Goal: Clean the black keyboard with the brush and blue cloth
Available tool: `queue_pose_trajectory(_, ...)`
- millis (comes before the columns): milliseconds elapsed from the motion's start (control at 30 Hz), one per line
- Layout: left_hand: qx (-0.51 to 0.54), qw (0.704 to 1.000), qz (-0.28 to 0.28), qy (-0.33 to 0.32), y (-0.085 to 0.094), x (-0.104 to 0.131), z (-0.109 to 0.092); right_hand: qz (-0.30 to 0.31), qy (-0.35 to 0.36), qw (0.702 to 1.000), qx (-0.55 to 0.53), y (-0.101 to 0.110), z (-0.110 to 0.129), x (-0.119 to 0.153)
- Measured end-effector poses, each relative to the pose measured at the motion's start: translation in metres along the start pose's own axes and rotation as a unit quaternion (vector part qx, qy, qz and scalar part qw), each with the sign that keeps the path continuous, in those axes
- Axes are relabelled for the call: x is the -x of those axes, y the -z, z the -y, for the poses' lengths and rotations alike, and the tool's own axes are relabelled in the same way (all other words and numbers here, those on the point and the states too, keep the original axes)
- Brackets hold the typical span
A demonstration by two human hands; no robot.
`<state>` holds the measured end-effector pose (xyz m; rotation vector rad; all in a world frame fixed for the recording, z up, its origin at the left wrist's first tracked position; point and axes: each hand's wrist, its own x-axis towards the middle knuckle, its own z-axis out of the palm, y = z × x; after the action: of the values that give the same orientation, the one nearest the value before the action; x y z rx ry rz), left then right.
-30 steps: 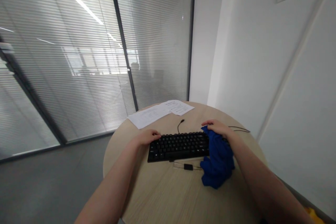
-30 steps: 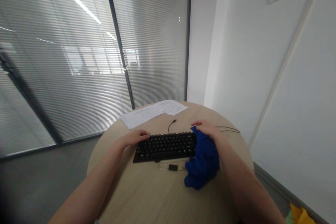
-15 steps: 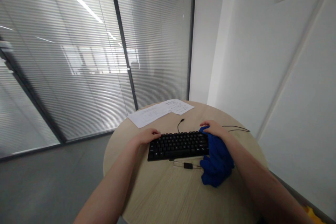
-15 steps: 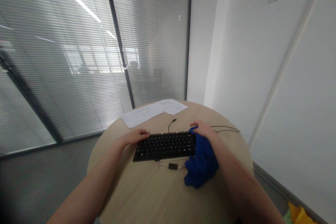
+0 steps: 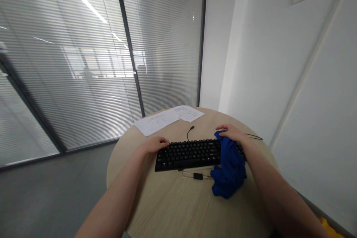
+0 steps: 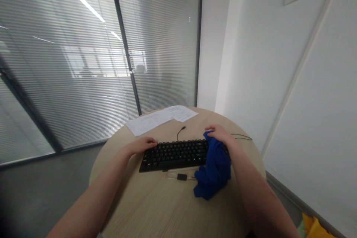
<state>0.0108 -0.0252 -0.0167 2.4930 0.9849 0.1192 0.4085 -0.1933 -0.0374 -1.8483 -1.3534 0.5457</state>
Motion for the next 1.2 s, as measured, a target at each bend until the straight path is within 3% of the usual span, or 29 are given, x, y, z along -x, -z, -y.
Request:
queue_pose_trajectory(133,-0.006,1.0,-0.004,0.004,0.0,0.0,-0.001,0.053,-0.026,0.998,-0.009,-0.002,-0.007,0.001)
queue_pose_trajectory(500,-0.017,1.0,0.002,-0.001,0.002,0.002,-0.004,-0.01,0.012,0.987,0.16,-0.016,-0.011,-0.013)
queue_pose_trajectory(733,-0.009,1.0,0.0,-0.001,0.001,0.0,-0.002,0.053,0.017,0.99,0.126,-0.009,-0.018,-0.01)
queue_pose_trajectory(1000,-0.015,1.0,0.002,0.007,0.002,0.002,-0.006,0.037,0.001,0.983,0.179,-0.015,-0.02,-0.017)
queue_pose_trajectory(1200,-0.004,1.0,-0.001,0.009,0.002,0.003,-0.005,0.076,0.011,0.988,0.138,-0.011,-0.022,-0.016)
